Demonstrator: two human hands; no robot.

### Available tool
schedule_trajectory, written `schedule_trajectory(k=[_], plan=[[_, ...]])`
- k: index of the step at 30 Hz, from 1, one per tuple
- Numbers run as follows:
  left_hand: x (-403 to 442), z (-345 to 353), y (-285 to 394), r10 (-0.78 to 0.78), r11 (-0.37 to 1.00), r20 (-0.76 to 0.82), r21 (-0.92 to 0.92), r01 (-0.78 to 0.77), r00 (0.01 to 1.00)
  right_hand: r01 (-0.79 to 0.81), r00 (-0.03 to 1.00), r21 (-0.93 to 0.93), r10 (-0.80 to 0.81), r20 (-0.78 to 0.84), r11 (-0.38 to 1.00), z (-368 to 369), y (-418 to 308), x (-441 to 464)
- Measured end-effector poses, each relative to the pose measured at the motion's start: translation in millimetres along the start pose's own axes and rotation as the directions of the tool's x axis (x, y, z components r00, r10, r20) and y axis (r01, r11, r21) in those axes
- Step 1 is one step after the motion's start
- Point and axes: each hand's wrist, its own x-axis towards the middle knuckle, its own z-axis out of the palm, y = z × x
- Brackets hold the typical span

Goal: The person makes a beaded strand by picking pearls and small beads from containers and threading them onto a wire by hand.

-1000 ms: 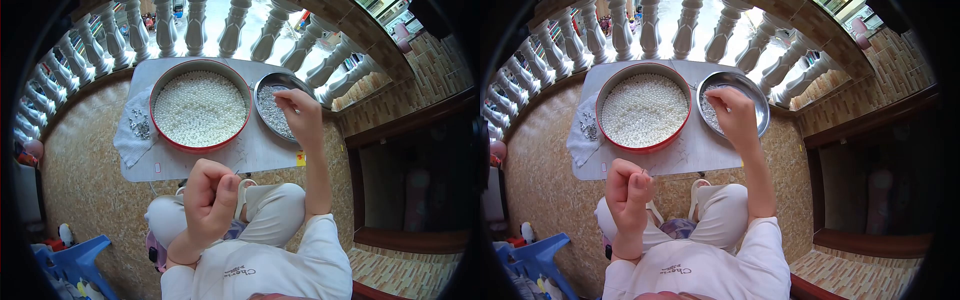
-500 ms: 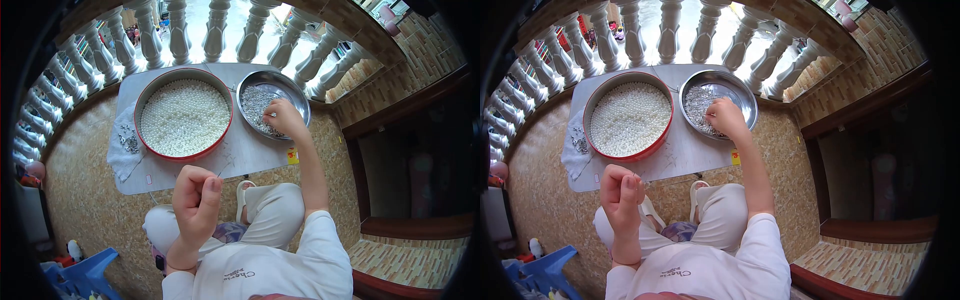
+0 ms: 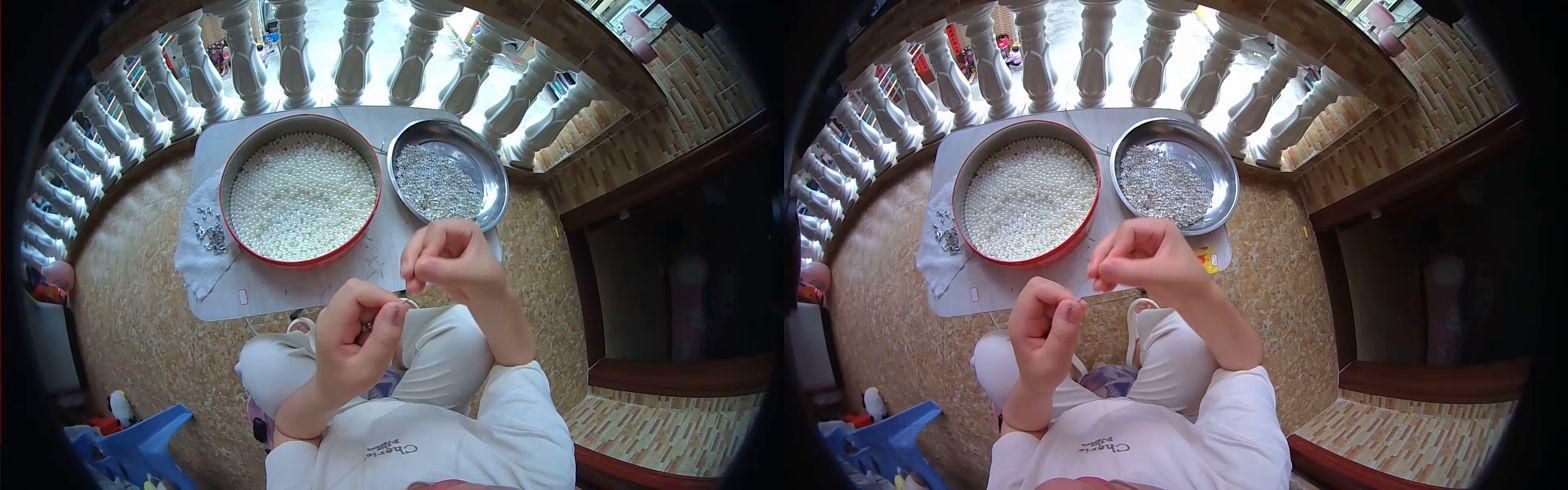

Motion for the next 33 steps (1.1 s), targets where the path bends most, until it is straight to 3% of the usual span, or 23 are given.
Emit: schedule_trajectory(k=[3,5,11,15,20,25,33], plan=[[-3.3,2.2,-3.6,0.062,0.998,0.017,0.024,-0.062,0.998,0.027,1.000,0.054,-0.028,0.008,0.998,21.3,12.2,-18.9],[-4.6,3.7,-5.4,0.127,0.991,0.036,0.041,-0.129,0.991,0.140,0.990,0.238,-0.132,-0.051,0.961,26.2,20.5,-26.7],[-6.2,6.0,2.7,0.095,0.989,0.066,0.104,-0.102,0.993,0.361,0.930,0.303,-0.366,-0.043,0.882,27.5,28.0,-33.8],[-9.7,5.6,3.3,0.084,0.993,0.029,0.086,-0.086,0.996,0.474,0.880,0.051,-0.475,0.005,0.879,26.0,29.3,-39.1],[-7.1,5.8,1.9,0.116,0.979,-0.006,0.169,-0.113,0.993,0.380,0.908,-0.146,-0.398,-0.126,0.913,38.6,22.9,-48.8],[-6.9,2.5,10.6,0.181,0.925,0.004,0.340,-0.172,0.984,0.448,0.877,-0.272,-0.477,-0.051,0.852,41.7,25.1,-48.0],[-9.5,3.7,14.8,0.262,0.865,-0.020,0.448,-0.225,0.965,0.454,0.865,-0.439,-0.502,0.008,0.775,46.0,21.5,-50.6]])
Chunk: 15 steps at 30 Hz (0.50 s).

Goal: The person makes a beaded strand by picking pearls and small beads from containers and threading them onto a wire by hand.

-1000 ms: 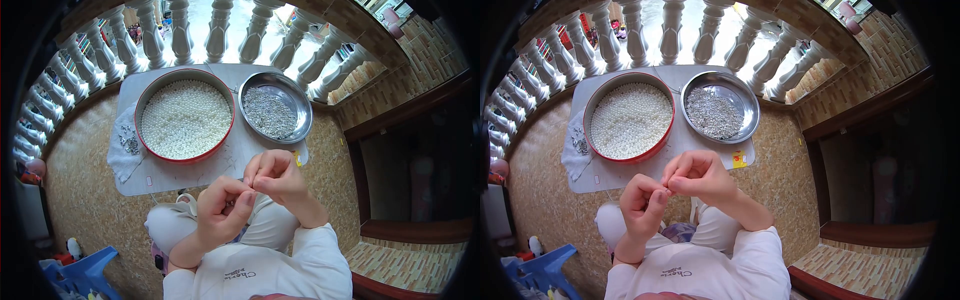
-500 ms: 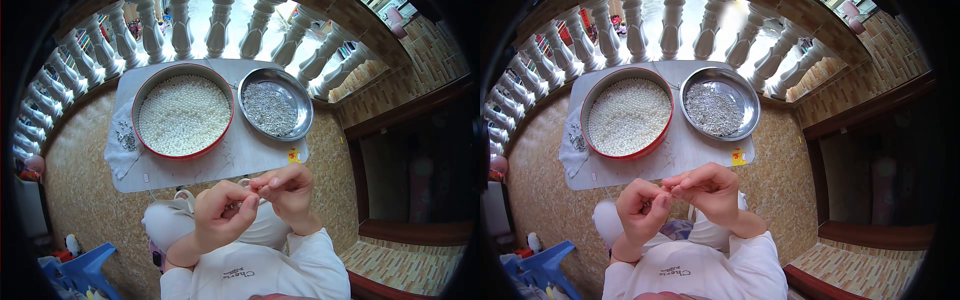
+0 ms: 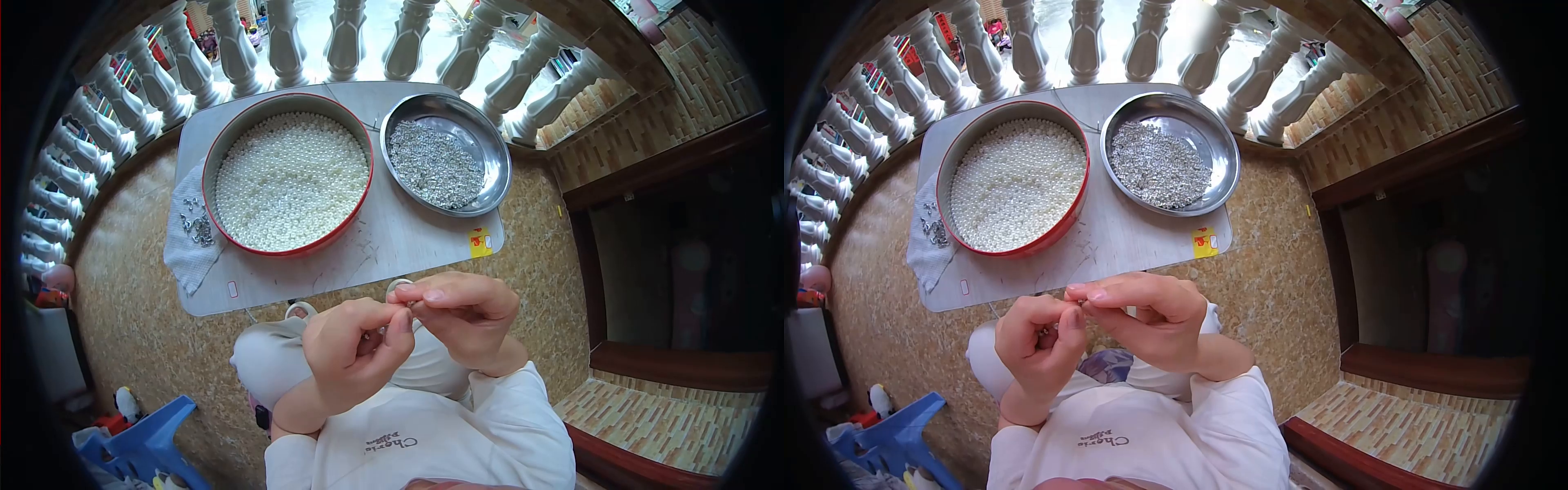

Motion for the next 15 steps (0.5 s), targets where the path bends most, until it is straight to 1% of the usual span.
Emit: schedule_trajectory(k=[2,3,7,8,10,12,13,15], plan=[[0.1,0.4,-0.1,0.052,0.998,-0.022,0.045,-0.051,0.998,0.011,1.000,-0.034,-0.011,0.010,0.999,0.5,-1.4,0.3],[-0.4,0.1,-0.4,0.050,0.998,-0.020,0.046,-0.049,0.999,0.009,1.000,-0.033,-0.009,0.008,0.999,1.1,-2.3,1.0],[-2.6,-0.8,-4.5,0.047,0.997,-0.005,0.053,-0.047,0.999,0.155,0.988,-0.297,-0.146,0.054,0.942,2.9,-6.1,6.5],[-3.3,-0.3,-6.4,0.047,0.997,-0.003,0.053,-0.047,0.999,0.155,0.988,-0.297,-0.146,0.053,0.942,3.5,-5.8,8.2],[-5.5,2.1,-11.7,-0.086,0.975,0.000,-0.204,0.084,0.996,0.249,0.969,-0.343,-0.235,0.081,0.906,5.9,-3.9,12.2],[-7.4,4.2,-17.8,-0.210,0.873,0.034,-0.444,0.203,0.977,0.343,0.939,-0.385,-0.323,0.117,0.857,7.4,-2.3,15.1],[-8.7,4.3,-20.7,-0.206,0.875,0.031,-0.442,0.199,0.978,0.348,0.937,-0.382,-0.327,0.120,0.856,7.0,-0.7,15.4],[-13.2,3.2,-27.2,-0.280,0.798,0.118,-0.523,0.299,0.953,0.337,0.942,-0.382,-0.309,0.134,0.860,4.0,7.9,15.5]])
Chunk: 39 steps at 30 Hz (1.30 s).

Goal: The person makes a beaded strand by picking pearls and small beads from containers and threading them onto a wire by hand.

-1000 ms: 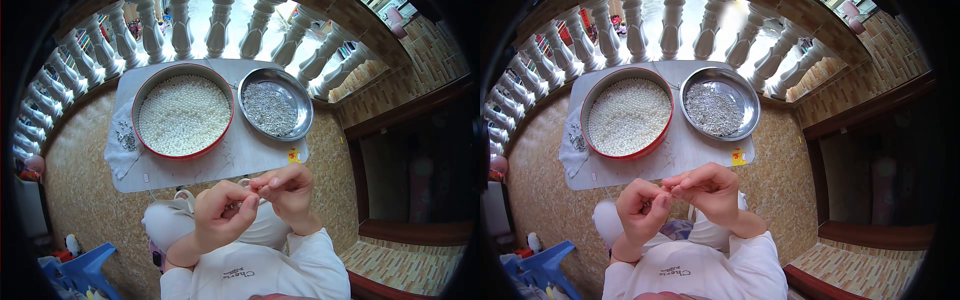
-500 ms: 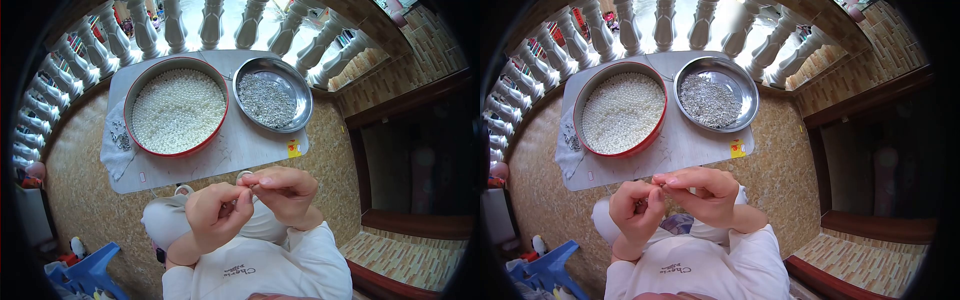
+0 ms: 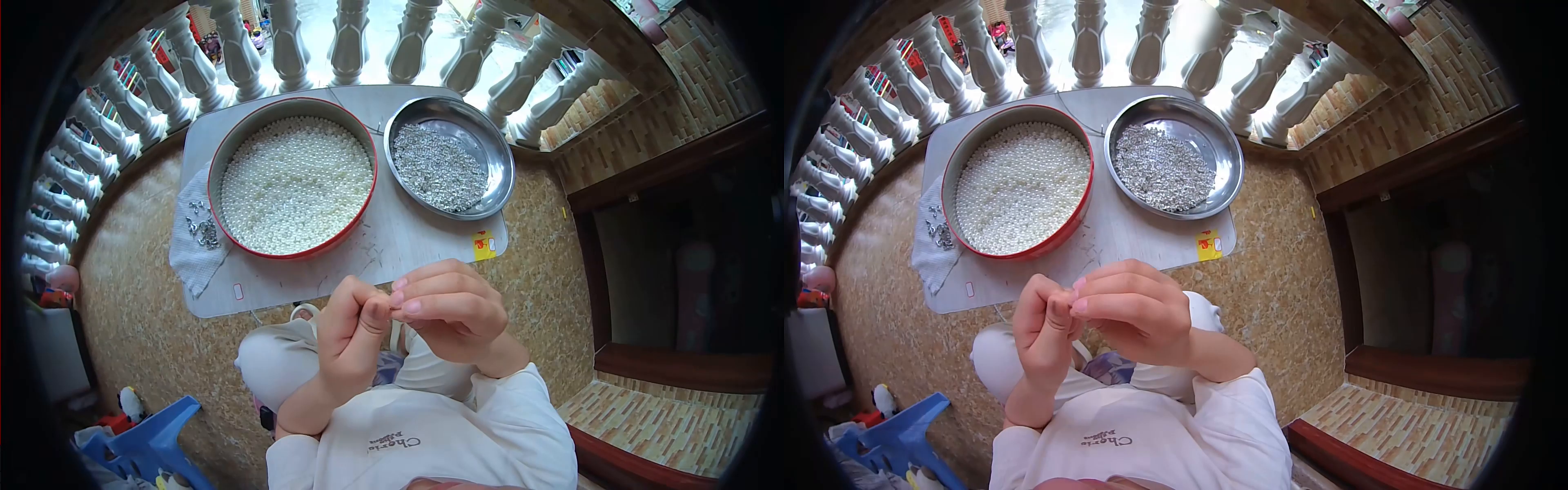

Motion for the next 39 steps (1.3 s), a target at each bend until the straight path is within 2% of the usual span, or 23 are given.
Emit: schedule_trajectory(k=[2,8,12,14,15,16,17,18,20,22,28,31,32,33,34,35,36,37,39], plan=[[-3.0,-5.1,-4.3,-0.100,0.991,0.035,-0.091,0.102,0.994,-0.004,1.000,0.014,0.004,0.025,1.000,1.8,10.9,-2.4],[1.0,-3.1,-20.9,-0.125,0.992,-0.009,-0.013,0.124,0.992,0.029,0.995,-0.015,-0.028,0.098,0.999,-3.3,37.5,-7.6],[6.3,-8.5,-34.6,-0.100,0.993,-0.049,-0.068,0.097,0.994,-0.357,0.929,0.124,0.337,0.154,0.926,-1.9,49.5,8.3],[10.3,-9.2,-39.6,-0.094,0.991,-0.076,-0.103,0.086,0.993,-0.233,0.919,-0.178,0.276,0.281,0.956,-0.4,81.8,30.1],[11.8,-9.9,-41.3,-0.102,0.987,-0.098,-0.137,0.088,0.990,-0.227,0.920,-0.178,0.271,0.283,0.957,0.6,106.1,34.4],[13.3,-11.1,-42.7,-0.112,0.981,-0.117,-0.169,0.092,0.987,-0.028,0.865,-0.408,0.226,0.447,0.913,2.4,134.2,35.0],[15.2,-13.2,-43.8,-0.123,0.976,-0.132,-0.197,0.095,0.984,0.206,0.773,-0.570,0.225,0.594,0.795,4.5,149.2,35.4],[17.1,-15.6,-45.0,-0.117,0.978,-0.122,-0.188,0.093,0.986,0.206,0.781,-0.574,0.220,0.584,0.793,8.3,151.2,36.5],[20.8,-19.5,-48.7,-0.108,0.965,-0.118,-0.250,0.076,0.987,0.201,0.658,-0.619,0.363,0.659,0.759,19.7,153.7,39.0],[21.5,-20.1,-51.1,-0.111,0.943,-0.123,-0.326,0.066,0.986,0.201,0.495,-0.663,0.509,0.704,0.721,27.1,154.3,38.9],[26.7,-17.5,-47.1,-0.129,0.948,-0.166,-0.308,0.073,0.978,0.188,0.617,-0.655,0.431,0.658,0.732,28.3,163.1,36.3],[31.3,-11.9,-46.1,-0.143,0.970,-0.237,-0.228,0.088,0.961,0.119,0.855,-0.612,0.232,0.463,0.782,31.9,168.4,39.1],[31.7,-11.6,-45.6,-0.144,0.976,-0.261,-0.199,0.092,0.954,0.104,0.911,-0.591,0.161,0.378,0.800,32.6,168.9,39.2],[31.1,-12.4,-45.0,-0.145,0.976,-0.259,-0.198,0.094,0.955,0.102,0.912,-0.592,0.162,0.376,0.799,31.6,162.2,40.0],[29.9,-13.2,-44.7,-0.129,0.983,-0.275,-0.164,0.085,0.953,-0.168,0.897,-0.328,0.282,0.340,0.930,27.5,150.5,38.5],[28.4,-13.5,-44.6,-0.112,0.988,-0.292,-0.132,0.076,0.950,-0.419,0.850,-0.019,0.399,0.345,0.908,22.1,134.0,37.1],[26.8,-13.4,-44.9,-0.094,0.993,-0.310,-0.101,0.066,0.946,-0.612,0.777,0.285,0.494,0.389,0.738,17.0,117.7,33.9],[25.8,-12.9,-45.3,-0.074,0.996,-0.327,-0.070,0.054,0.942,-0.717,0.692,0.534,0.552,0.465,0.449,13.4,106.2,28.7],[24.1,-10.1,-44.4,-0.038,0.999,-0.329,-0.021,0.033,0.944,-0.675,0.720,0.586,0.573,0.391,0.448,11.1,89.6,8.1]])
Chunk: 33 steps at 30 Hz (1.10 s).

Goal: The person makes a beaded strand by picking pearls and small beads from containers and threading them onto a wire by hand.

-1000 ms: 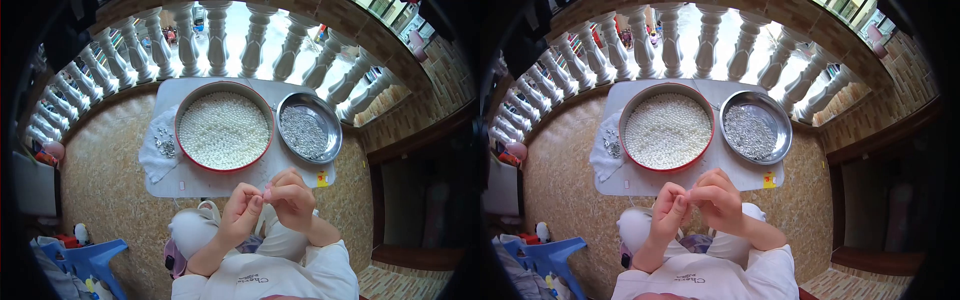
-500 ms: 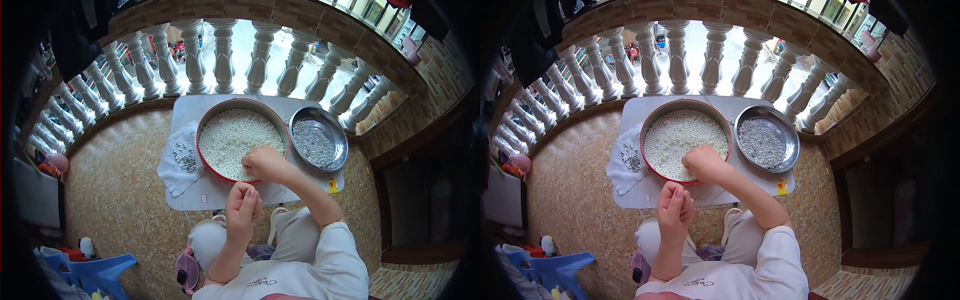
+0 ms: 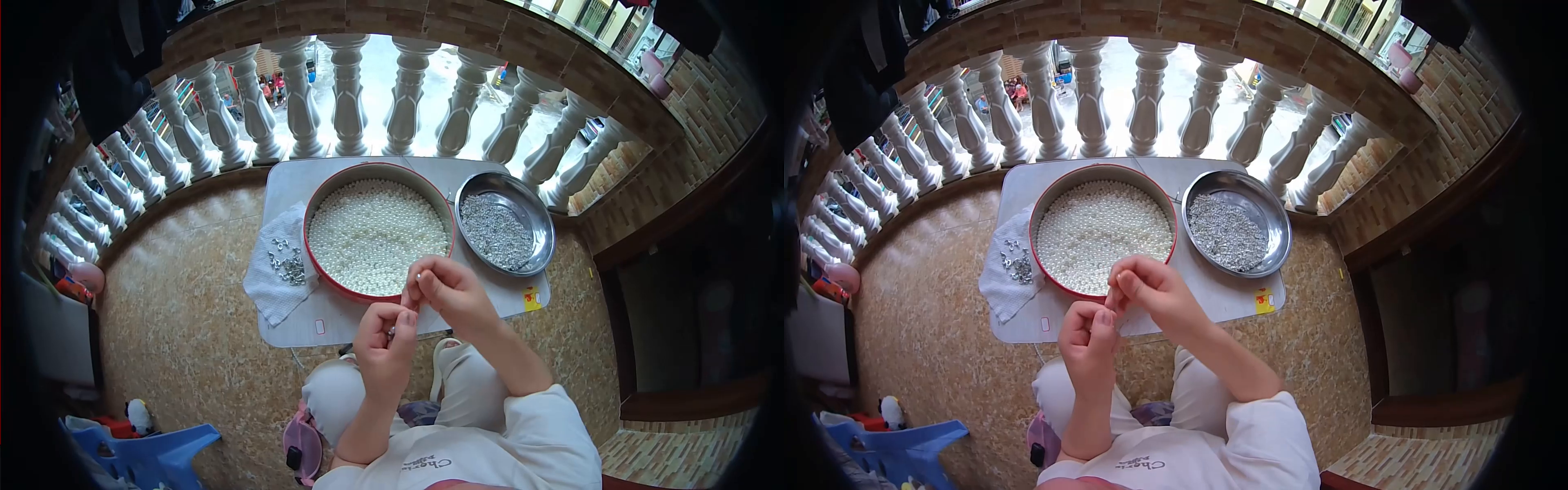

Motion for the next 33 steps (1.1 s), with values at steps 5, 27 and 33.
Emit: schedule_trajectory(k=[5,27,33], plan=[[-7.5,6.4,0.8,0.080,0.987,0.003,0.140,-0.079,0.997,0.036,0.992,0.155,-0.017,-0.122,0.987,11.1,6.2,-36.4],[-22.7,1.2,20.5,0.093,0.974,0.088,0.197,-0.109,0.992,0.286,0.955,0.031,-0.282,-0.087,0.958,32.4,7.5,-47.8],[-25.3,1.6,25.4,0.075,0.953,0.108,0.285,-0.103,0.991,0.353,0.918,-0.121,-0.368,-0.145,0.928,39.9,2.1,-48.8]])
